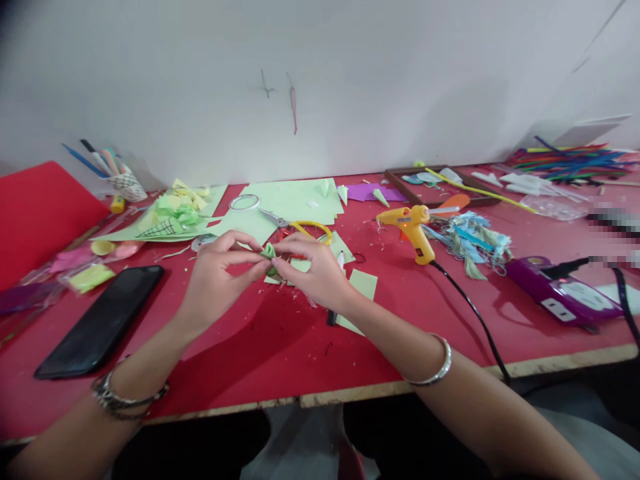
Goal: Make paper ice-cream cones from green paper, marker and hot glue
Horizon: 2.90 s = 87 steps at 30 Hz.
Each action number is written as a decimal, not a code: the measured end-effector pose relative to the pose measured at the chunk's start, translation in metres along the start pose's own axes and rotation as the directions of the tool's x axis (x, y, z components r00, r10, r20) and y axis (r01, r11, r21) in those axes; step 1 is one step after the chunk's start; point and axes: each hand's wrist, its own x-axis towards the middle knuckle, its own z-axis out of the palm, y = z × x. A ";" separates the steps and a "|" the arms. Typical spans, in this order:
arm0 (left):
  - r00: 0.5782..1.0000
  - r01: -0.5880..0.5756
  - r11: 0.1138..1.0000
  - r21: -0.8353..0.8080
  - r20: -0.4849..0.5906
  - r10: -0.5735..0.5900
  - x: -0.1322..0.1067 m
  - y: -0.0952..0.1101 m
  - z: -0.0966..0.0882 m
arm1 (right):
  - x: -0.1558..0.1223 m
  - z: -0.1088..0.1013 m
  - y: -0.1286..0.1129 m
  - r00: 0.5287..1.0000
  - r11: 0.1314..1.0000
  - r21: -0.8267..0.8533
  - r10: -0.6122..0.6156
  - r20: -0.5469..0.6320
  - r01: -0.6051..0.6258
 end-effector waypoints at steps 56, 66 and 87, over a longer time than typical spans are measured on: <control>0.997 0.061 0.994 -0.095 0.053 -0.056 0.001 0.005 0.000 | 0.000 0.002 -0.002 0.999 0.989 -0.141 -0.040 -0.034 0.034; 0.994 0.076 0.995 -0.067 0.087 -0.071 0.000 0.005 -0.004 | -0.001 0.003 -0.002 0.999 0.992 -0.124 -0.032 -0.011 0.030; 0.985 0.117 0.992 -0.041 0.131 -0.111 0.001 0.004 -0.006 | -0.002 0.003 -0.002 1.000 0.991 -0.129 -0.016 0.022 0.018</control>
